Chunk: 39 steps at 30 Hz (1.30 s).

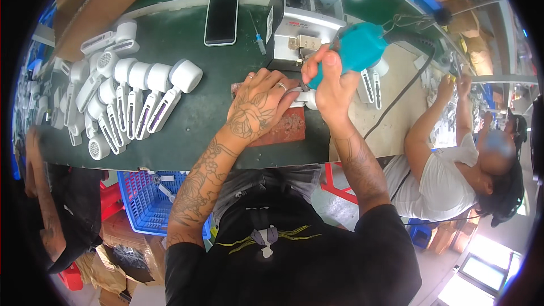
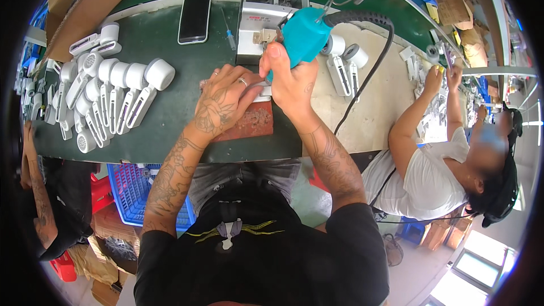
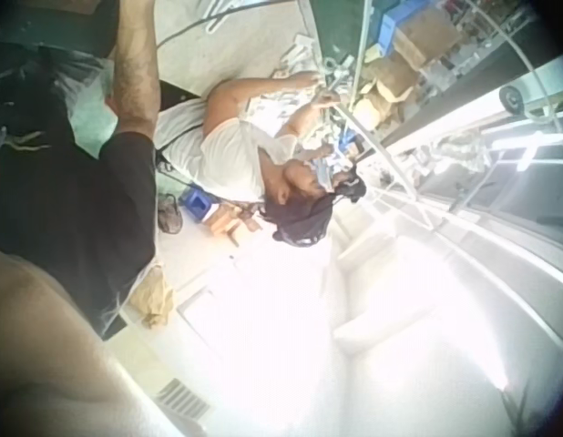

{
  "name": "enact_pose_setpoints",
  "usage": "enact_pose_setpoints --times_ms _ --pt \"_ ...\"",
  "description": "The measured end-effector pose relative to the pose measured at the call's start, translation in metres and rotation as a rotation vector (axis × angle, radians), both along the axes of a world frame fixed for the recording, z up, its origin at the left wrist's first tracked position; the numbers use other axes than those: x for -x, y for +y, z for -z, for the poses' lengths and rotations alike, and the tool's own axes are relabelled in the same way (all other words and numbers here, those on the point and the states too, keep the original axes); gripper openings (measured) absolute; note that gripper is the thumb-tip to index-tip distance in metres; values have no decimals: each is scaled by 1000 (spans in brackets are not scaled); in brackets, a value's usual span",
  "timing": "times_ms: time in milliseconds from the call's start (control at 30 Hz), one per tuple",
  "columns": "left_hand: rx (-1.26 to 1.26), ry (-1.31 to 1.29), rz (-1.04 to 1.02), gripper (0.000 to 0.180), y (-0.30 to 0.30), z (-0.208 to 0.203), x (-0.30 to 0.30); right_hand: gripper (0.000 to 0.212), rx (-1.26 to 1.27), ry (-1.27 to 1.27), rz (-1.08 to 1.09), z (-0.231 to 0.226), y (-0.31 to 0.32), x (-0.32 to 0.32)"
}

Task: Assembling small portable white handheld fans at a factory workbench using a motorized screwdriver.

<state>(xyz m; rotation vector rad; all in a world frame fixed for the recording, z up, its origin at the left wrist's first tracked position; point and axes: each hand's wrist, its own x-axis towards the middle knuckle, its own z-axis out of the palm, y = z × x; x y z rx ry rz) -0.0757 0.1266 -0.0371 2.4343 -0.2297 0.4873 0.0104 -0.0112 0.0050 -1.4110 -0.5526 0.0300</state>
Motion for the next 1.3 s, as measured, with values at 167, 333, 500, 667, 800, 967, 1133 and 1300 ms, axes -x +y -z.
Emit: enact_pose_setpoints --times_ms 167,333,500,667,800,967,1133,1300 --pt "6 -2 4 21 2 0 -2 45 34 -50 49 -18 1 -8" --pt "79 3 27 22 4 -1 1 45 -59 -153 166 -30 17 -29" --pt "85 12 35 22 2 -2 3 37 -43 -269 60 -2 18 -42" --pt "56 12 42 21 2 -6 4 37 42 -92 118 0 12 -29" --pt "85 25 19 23 2 -8 4 42 -121 -239 115 -39 4 -25" --pt "80 39 36 23 3 -7 3 43 -53 -279 88 -26 15 -40" --pt "74 -3 10 22 -1 -8 5 39 -71 -202 58 -10 16 -40" --pt "85 46 18 24 2 -7 8 38 -1 -97 76 -18 15 -35"
